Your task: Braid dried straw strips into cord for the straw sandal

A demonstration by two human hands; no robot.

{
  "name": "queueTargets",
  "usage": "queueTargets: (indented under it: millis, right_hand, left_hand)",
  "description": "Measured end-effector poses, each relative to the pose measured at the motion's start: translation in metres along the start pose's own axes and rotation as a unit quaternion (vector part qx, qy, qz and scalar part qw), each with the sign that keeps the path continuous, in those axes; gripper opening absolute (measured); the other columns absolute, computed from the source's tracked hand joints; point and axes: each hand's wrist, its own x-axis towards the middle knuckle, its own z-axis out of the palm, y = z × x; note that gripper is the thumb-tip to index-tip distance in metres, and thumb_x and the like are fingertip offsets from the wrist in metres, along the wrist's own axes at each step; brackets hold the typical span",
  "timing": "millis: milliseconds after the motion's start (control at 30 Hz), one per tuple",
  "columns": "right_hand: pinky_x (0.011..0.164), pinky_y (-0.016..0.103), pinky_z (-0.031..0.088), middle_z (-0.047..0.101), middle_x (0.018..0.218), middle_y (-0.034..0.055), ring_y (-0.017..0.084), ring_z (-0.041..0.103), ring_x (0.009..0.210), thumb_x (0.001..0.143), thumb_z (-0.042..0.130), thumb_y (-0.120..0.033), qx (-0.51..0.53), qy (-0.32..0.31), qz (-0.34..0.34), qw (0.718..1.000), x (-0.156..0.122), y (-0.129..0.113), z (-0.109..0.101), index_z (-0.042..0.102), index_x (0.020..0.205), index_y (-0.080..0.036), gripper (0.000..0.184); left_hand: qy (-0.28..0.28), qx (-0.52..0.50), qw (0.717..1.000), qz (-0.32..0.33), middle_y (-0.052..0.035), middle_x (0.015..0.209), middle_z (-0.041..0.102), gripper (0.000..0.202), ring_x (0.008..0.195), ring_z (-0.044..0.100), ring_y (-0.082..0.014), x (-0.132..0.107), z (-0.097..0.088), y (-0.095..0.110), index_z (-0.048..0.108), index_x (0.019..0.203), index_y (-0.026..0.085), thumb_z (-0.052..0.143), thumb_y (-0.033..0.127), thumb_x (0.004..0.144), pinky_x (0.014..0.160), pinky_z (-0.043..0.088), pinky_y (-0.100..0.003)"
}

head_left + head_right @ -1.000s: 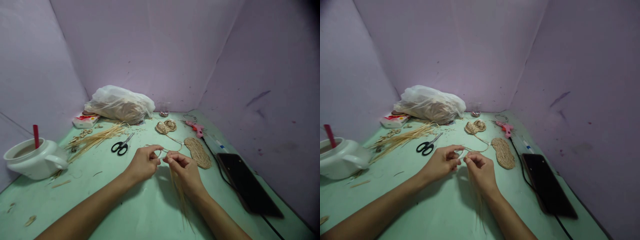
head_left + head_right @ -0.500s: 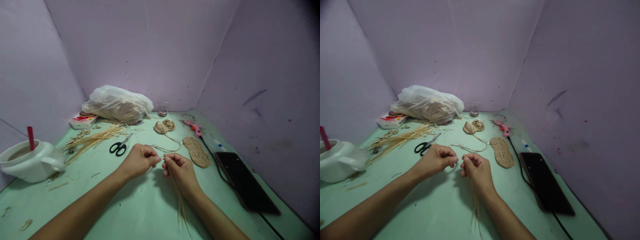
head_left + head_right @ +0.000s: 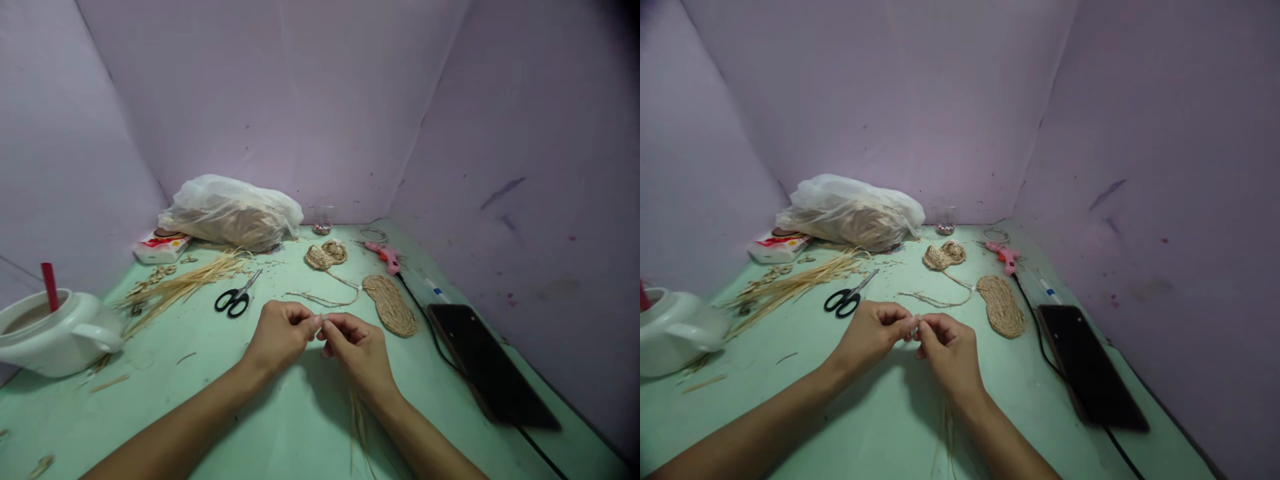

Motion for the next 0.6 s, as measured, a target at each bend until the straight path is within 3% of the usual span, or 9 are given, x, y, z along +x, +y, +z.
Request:
queueTargets:
  millis: [233, 400, 600]
  right_hand:
    - [0.043, 0.020, 0.040, 0.057, 0.059, -0.0017, 0.006, 0.049, 0.041, 0.074, 0.053, -0.028, -0.011, -0.026, -0.044, 0.999, -0.0020, 0.0014, -0.0039, 0.061, 0.073, -0.015, 0.015]
    - [0.039, 0.018, 0.032, 0.051, 0.051, -0.0032, 0.005, 0.039, 0.039, 0.074, 0.054, -0.030, -0.028, -0.011, -0.040, 0.999, -0.0013, -0.0017, -0.0066, 0.058, 0.063, -0.014, 0.020]
    - [0.040, 0.018, 0.025, 0.050, 0.049, -0.0037, 0.004, 0.034, 0.041, 0.068, 0.060, -0.031, 0.027, -0.020, 0.008, 0.999, 0.0027, -0.0019, -0.0079, 0.057, 0.059, -0.014, 0.020]
  left_hand:
    - [0.028, -0.004, 1.000, -0.009, -0.0014, 0.049, 0.054, 0.022, 0.047, 0.044, -0.0095, -0.0028, 0.0067, -0.0012, 0.057, 0.053, 0.011, 0.054, 0.029, 0.064, 0.048, 0.034, -0.021]
    - [0.012, 0.009, 1.000, -0.012, 0.0004, 0.047, 0.051, 0.022, 0.046, 0.039, -0.0077, -0.0040, 0.0068, 0.0017, 0.056, 0.051, 0.011, 0.053, 0.029, 0.064, 0.046, 0.031, -0.020]
    - [-0.012, 0.034, 0.999, -0.040, 0.0027, 0.046, 0.049, 0.017, 0.045, 0.037, -0.0069, -0.0016, -0.0009, 0.0072, 0.062, 0.057, 0.011, 0.056, 0.026, 0.062, 0.045, 0.030, -0.019]
